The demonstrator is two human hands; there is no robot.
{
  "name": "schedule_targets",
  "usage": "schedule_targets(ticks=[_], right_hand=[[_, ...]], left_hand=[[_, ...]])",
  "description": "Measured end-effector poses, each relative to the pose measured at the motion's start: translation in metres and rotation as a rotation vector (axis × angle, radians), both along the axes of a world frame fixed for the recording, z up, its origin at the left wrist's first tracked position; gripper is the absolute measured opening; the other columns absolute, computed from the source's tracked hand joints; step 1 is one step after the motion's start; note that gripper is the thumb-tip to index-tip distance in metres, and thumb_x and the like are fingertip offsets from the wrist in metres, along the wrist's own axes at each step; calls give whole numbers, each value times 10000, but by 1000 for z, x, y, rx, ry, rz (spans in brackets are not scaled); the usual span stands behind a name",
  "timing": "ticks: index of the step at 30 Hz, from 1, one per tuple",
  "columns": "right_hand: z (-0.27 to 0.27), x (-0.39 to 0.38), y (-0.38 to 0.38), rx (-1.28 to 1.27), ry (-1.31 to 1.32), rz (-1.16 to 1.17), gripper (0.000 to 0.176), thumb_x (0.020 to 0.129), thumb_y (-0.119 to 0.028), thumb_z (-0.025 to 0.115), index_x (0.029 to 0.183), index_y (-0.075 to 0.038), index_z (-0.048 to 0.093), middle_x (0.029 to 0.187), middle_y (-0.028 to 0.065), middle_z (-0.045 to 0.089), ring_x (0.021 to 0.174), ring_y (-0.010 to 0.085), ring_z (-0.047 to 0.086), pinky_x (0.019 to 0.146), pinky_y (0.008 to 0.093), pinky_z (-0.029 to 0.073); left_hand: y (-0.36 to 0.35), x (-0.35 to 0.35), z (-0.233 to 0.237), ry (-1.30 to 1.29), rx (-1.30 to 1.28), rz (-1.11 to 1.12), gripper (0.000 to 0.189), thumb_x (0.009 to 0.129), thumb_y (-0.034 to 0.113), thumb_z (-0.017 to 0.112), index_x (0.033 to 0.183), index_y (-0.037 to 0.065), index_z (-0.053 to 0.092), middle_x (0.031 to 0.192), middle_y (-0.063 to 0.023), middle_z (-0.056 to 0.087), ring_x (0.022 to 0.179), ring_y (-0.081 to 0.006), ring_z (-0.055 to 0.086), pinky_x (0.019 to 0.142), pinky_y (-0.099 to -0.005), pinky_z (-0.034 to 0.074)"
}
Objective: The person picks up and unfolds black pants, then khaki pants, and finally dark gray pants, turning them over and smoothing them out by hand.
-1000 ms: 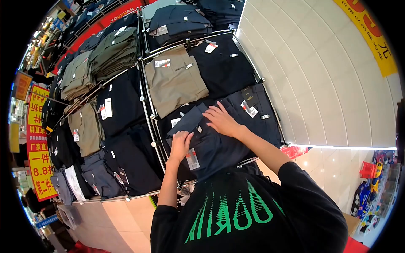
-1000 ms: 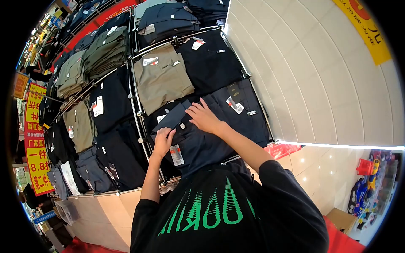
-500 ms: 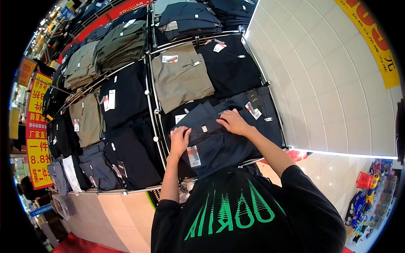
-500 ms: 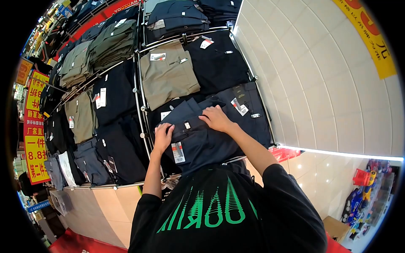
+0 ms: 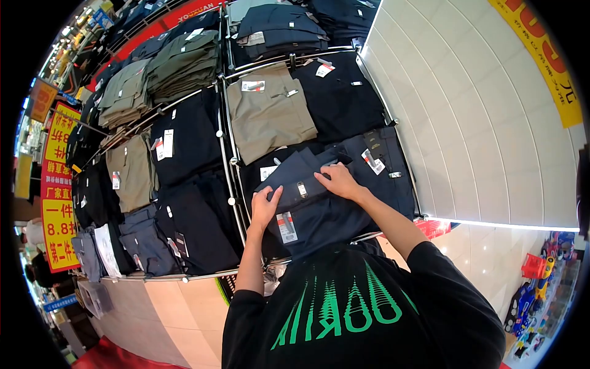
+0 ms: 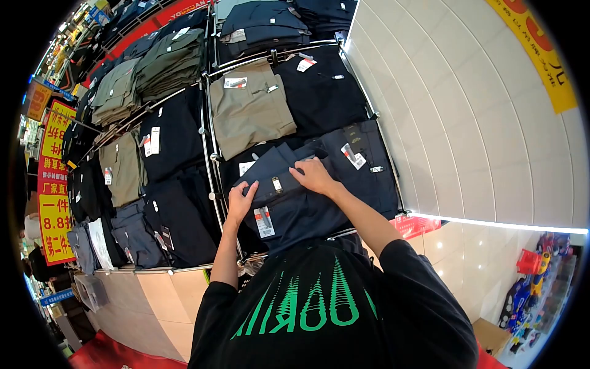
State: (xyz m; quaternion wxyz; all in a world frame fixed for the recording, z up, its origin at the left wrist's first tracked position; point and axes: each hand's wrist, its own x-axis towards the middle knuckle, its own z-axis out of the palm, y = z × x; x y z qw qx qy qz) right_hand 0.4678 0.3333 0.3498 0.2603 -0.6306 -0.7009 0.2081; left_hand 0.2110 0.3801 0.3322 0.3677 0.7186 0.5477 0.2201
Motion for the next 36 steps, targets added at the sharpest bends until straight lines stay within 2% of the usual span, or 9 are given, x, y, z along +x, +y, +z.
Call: schedule_targets(ticks=[5,9,13,14,21,25,29,30,36], right_hand=[[-1,-8,0,49,-72,30,270,890,-245,545,707,-48,527,670,160,594,687,333,586,692,395,420],[-3,1,-2,173,-183,90,261,874,-247,584,695,-72,508,616,118,542,644,297,553,688,375,404],[0,15,-15,313,-294,178,232,846,-231,620,702,-91,504,639,65,482,671,240,501,717,350,381],[0,20,-19,331,-318,198,218,840,-224,625,709,-95,509,656,55,470,687,227,489,727,344,375],[4,32,-39,395,-316,209,125,813,-199,635,843,-84,595,801,40,528,833,212,507,825,366,362],[24,36,-41,413,-362,122,166,777,-214,674,852,-81,607,887,47,551,892,214,508,843,383,353],[24,45,-41,304,-324,45,184,785,-223,675,826,-67,586,893,57,539,832,238,546,740,342,416],[21,46,-41,226,-232,22,207,802,-232,663,806,-54,559,867,83,534,743,272,569,659,344,452],[18,46,-39,81,-98,-58,230,830,-219,638,794,-28,515,833,133,526,731,326,557,668,377,459]], left_hand=[[-7,-1,-7,57,175,-18,348,870,313,600,718,6,539,677,-197,576,659,-384,530,617,-422,436],[-14,-8,-5,70,470,-137,279,859,199,612,671,22,506,605,-164,519,596,-363,503,570,-430,406],[-23,-20,-3,77,605,-272,194,798,127,659,707,22,524,696,-125,517,664,-311,493,639,-389,394],[-28,-25,0,87,604,-265,144,768,108,677,765,23,560,769,-108,530,750,-289,513,702,-369,398],[-36,-42,19,111,673,-181,204,701,117,733,814,35,584,879,-85,541,892,-272,524,810,-384,395],[-37,-48,17,118,574,-102,258,683,142,756,839,41,578,927,-78,547,923,-278,520,823,-376,391],[-30,-50,19,-115,270,-50,275,712,101,754,871,16,547,932,-89,543,710,-236,517,626,-307,431],[-30,-50,21,-126,273,-47,266,732,83,746,879,7,538,890,-85,536,588,-192,465,545,-283,408],[-29,-49,16,-65,131,-12,241,763,107,727,849,-7,533,739,-81,482,548,-175,439,527,-298,393]])
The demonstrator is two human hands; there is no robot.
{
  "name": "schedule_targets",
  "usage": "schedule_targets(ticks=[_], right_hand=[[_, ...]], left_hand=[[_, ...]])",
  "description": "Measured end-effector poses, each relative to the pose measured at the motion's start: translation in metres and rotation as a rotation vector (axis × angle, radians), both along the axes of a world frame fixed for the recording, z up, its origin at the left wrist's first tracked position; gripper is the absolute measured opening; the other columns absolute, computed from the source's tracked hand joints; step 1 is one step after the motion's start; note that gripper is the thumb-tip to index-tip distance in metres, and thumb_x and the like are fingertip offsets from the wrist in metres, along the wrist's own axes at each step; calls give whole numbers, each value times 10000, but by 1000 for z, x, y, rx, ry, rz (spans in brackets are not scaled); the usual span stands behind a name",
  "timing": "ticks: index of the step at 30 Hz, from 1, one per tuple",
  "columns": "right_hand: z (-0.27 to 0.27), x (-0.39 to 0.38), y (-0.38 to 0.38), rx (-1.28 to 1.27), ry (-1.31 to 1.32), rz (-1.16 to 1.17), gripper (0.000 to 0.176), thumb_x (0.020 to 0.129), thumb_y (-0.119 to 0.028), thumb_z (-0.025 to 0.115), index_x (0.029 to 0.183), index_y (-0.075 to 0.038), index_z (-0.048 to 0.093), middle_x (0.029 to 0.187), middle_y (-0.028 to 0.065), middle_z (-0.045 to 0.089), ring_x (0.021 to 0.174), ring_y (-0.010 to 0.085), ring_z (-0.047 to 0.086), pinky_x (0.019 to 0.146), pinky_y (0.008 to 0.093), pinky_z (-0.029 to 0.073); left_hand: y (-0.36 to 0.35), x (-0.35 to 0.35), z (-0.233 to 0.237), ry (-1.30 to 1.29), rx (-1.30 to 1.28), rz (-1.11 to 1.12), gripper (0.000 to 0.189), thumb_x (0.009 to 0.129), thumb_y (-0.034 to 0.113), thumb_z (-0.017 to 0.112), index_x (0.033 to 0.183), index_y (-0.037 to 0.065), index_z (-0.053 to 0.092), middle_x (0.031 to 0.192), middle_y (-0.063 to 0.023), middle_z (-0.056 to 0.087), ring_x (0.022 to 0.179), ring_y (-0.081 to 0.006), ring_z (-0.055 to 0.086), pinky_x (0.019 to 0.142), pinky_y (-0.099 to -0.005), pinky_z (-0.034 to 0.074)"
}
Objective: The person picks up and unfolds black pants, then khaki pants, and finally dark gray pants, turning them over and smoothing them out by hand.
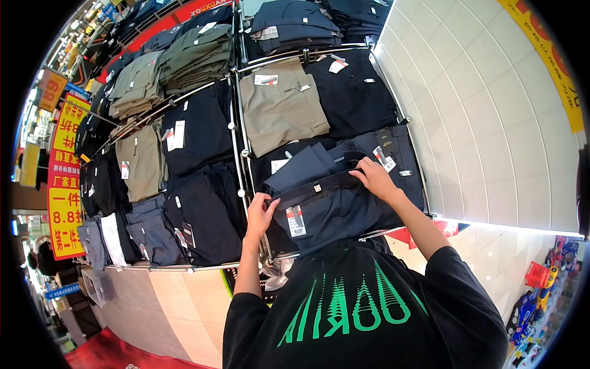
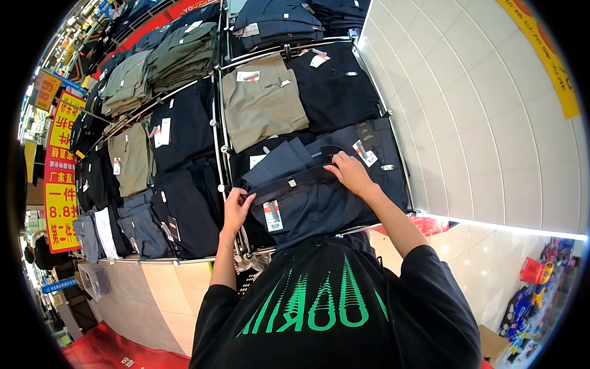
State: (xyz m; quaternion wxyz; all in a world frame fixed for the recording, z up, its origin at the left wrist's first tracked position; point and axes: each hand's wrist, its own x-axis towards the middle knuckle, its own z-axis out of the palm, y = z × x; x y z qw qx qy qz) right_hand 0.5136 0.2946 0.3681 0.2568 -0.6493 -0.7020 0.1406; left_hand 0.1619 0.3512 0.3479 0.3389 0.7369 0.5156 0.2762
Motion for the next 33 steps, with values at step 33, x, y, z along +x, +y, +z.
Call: schedule_targets(ticks=[33], right_hand=[[-17,-24,-3,195,-639,82,519,811,-202,603,1286,-66,445,1170,76,476,1104,236,426,932,408,312]], left_hand=[[-6,25,-7,482,562,-120,532,797,226,672,1255,46,471,1163,-107,503,1095,-281,456,969,-426,322]])
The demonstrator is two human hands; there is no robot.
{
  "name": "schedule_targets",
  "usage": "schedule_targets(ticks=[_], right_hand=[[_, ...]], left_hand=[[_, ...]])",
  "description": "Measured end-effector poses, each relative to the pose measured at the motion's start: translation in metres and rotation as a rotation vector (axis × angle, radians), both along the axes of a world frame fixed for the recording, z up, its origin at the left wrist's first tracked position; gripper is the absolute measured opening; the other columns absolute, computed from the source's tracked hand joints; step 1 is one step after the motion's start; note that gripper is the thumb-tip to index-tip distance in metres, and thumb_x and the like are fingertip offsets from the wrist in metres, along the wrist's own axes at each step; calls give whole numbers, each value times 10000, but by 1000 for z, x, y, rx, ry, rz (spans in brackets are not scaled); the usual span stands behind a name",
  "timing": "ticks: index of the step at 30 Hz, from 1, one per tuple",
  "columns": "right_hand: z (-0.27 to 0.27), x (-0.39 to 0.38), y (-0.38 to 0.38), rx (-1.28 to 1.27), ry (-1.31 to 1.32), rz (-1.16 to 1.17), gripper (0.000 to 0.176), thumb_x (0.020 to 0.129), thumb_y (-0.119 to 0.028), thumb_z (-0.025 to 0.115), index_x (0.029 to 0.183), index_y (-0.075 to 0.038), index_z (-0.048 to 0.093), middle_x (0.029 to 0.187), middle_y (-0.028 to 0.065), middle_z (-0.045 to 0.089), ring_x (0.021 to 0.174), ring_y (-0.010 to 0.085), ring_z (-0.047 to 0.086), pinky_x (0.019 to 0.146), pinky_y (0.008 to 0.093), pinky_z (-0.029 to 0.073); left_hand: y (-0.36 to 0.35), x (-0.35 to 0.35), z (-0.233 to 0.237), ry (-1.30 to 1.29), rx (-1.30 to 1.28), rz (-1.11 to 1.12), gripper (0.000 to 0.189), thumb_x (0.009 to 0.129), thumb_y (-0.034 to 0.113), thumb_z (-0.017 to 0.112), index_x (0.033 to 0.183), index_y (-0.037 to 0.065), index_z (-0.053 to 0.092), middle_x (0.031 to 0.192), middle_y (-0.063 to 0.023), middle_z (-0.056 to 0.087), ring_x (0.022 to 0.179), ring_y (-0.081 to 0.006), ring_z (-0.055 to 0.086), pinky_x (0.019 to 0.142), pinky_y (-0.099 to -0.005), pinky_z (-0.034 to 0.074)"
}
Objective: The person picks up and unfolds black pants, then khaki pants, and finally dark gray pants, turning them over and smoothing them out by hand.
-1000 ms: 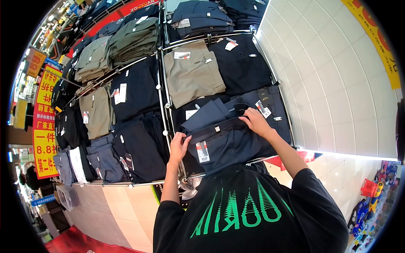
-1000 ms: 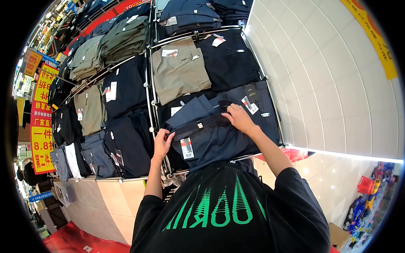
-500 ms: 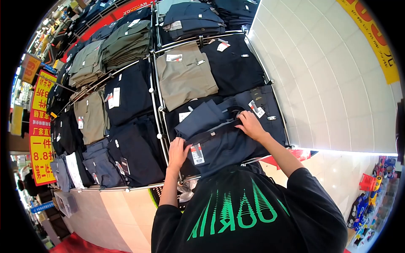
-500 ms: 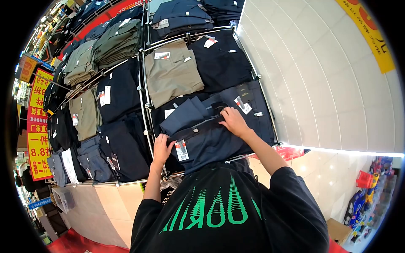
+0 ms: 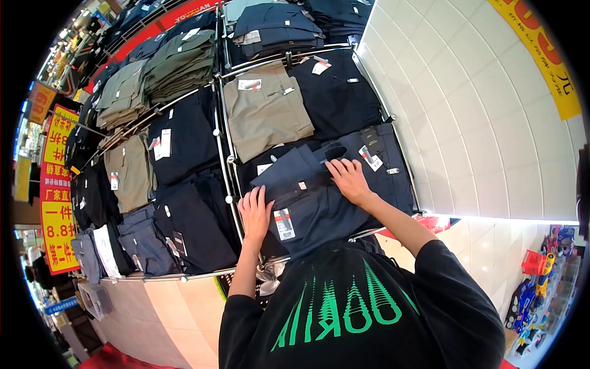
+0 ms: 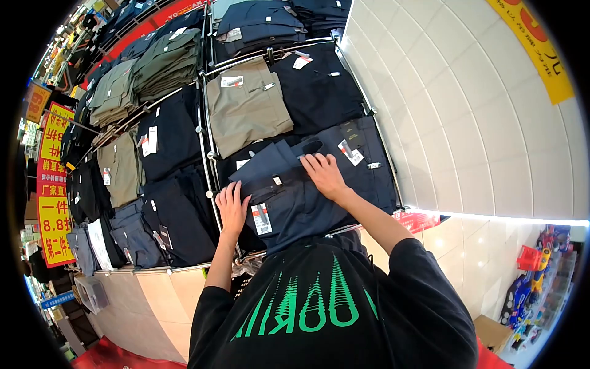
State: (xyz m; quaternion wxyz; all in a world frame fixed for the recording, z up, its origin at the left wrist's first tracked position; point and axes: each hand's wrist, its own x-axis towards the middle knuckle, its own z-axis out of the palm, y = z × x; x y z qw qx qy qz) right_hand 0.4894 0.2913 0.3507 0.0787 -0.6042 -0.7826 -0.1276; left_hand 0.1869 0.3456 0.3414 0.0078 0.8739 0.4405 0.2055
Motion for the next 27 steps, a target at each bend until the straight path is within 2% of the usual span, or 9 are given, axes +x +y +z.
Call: schedule_targets(ticks=[1,4,6,9,11,13,17,20,27], right_hand=[[1,-5,5,-46,65,-8,574,797,-212,620,1318,-72,421,1178,67,467,1154,234,393,993,442,274],[9,-9,23,-87,76,78,600,781,-230,641,1318,-71,422,1172,69,474,1143,237,406,1021,466,263],[3,-5,33,-91,49,157,612,762,-256,664,1298,-67,437,1093,80,492,1099,235,436,1042,438,265],[-9,6,40,-158,22,217,576,758,-301,673,1243,-60,479,1000,85,503,1022,229,472,987,367,322],[-1,16,43,-236,77,191,573,755,-321,676,1226,-55,489,999,84,515,1004,235,483,944,361,341],[-1,33,45,-186,98,182,584,741,-346,687,1208,-50,498,992,82,533,971,241,500,885,349,359],[0,62,45,-153,-10,132,530,759,-255,685,1209,-47,497,1021,89,533,1010,253,485,936,375,340],[-1,65,42,-196,78,126,546,753,-236,689,1218,-34,487,1040,98,525,1018,263,479,940,374,340],[0,67,34,-318,106,111,554,753,-153,680,1242,-6,466,1070,114,510,1010,259,481,886,323,397]], left_hand=[[4,3,3,0,-15,-28,548,790,234,675,1260,42,468,1164,-107,504,1102,-278,457,979,-426,316],[15,13,4,16,-40,-127,579,777,321,661,1241,19,491,1109,-103,521,1099,-236,471,1026,-444,288],[20,19,3,32,-82,-193,562,779,331,657,1220,15,510,1106,-104,519,1086,-246,470,1017,-438,294],[24,26,4,51,-146,-178,531,794,348,641,1194,18,529,1018,-102,509,961,-259,472,885,-386,349],[29,26,-1,55,-150,-183,512,808,359,626,1171,11,531,928,-104,483,865,-258,460,789,-356,361],[31,20,-9,62,-158,-159,508,812,358,623,1164,4,528,920,-104,479,857,-258,461,783,-350,365],[31,15,-13,55,-141,-171,476,806,326,640,1132,0,524,937,-110,498,855,-265,477,772,-342,371],[32,19,-13,5,-117,-171,438,811,315,636,1104,7,533,944,-103,512,856,-261,482,783,-344,371],[31,17,-20,-3,-138,-168,348,814,274,634,1030,14,550,915,-92,536,852,-259,492,780,-352,376]])
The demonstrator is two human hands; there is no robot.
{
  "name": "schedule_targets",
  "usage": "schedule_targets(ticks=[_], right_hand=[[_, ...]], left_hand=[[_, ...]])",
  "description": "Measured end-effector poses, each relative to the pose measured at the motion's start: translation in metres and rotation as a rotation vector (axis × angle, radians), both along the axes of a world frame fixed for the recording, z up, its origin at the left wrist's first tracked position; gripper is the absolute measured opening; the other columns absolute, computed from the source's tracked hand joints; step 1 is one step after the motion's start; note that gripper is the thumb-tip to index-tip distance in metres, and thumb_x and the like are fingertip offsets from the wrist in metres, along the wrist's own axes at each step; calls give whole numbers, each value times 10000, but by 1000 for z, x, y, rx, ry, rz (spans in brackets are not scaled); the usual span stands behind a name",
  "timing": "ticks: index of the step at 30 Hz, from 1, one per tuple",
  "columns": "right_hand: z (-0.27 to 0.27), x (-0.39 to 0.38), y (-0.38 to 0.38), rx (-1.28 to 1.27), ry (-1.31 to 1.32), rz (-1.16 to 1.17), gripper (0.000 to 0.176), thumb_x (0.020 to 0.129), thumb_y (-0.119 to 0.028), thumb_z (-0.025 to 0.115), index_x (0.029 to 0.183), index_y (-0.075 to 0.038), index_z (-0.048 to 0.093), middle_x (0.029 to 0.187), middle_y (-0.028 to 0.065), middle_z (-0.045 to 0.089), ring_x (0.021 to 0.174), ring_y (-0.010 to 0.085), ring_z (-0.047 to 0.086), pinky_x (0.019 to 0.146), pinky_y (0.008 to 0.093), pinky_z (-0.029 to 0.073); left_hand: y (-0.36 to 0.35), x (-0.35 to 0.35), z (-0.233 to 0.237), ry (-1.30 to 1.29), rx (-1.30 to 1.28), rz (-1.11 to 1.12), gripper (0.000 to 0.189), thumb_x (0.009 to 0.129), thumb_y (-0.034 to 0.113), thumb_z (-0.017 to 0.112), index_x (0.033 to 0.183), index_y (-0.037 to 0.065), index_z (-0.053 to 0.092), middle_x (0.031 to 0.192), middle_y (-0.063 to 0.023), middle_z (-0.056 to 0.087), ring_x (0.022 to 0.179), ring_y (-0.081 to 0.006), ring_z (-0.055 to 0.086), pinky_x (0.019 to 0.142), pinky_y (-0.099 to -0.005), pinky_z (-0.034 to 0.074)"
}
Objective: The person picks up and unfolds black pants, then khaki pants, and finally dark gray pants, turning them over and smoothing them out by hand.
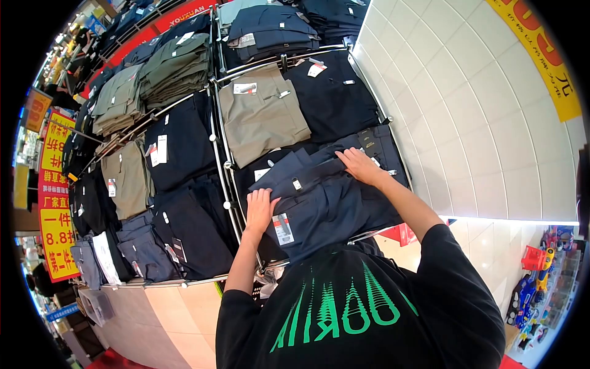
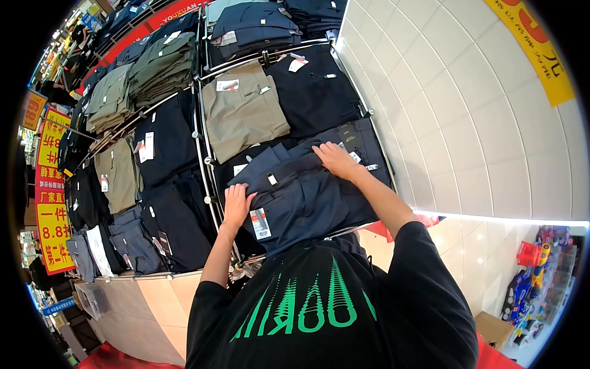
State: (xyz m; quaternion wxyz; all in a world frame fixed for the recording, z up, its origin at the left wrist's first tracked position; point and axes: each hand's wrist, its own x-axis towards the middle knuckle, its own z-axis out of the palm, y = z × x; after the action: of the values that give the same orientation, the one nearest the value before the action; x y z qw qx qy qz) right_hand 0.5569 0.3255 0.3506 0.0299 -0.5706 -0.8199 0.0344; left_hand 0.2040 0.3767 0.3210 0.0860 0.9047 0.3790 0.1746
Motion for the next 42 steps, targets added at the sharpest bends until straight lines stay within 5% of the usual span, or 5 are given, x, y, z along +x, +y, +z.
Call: schedule_targets(ticks=[17,23,29,36,42], right_hand=[[-1,10,1,-85,233,10,318,769,-116,640,1067,-26,577,967,127,607,956,286,578,845,370,465],[2,5,4,-326,52,-103,302,779,-121,637,1061,-24,592,997,139,616,988,293,577,854,388,471],[-3,10,-1,-8,283,29,383,768,-90,646,1133,-25,552,1140,152,557,1084,311,526,925,387,435],[-7,10,7,-319,196,-104,260,782,-86,601,1033,-26,628,1053,154,617,1013,319,579,898,379,450],[-2,-1,0,-67,79,-79,466,758,-62,565,1219,-35,508,1298,167,459,1273,343,368,1032,435,325]], left_hand=[[0,-4,5,36,-21,-34,224,846,260,600,854,47,531,797,-109,534,789,-275,501,725,-363,381],[1,-4,5,36,-42,-71,222,856,263,588,843,47,537,789,-112,536,781,-275,503,723,-363,383],[0,-7,5,-75,-70,-64,173,886,190,533,824,28,531,800,-126,537,797,-299,503,735,-376,381],[-1,-3,1,9,-74,-68,159,884,153,529,770,42,519,765,-109,531,778,-282,496,735,-368,376],[-2,-2,9,-130,-63,-9,146,863,168,578,879,24,557,832,-119,567,825,-286,522,765,-366,383]])
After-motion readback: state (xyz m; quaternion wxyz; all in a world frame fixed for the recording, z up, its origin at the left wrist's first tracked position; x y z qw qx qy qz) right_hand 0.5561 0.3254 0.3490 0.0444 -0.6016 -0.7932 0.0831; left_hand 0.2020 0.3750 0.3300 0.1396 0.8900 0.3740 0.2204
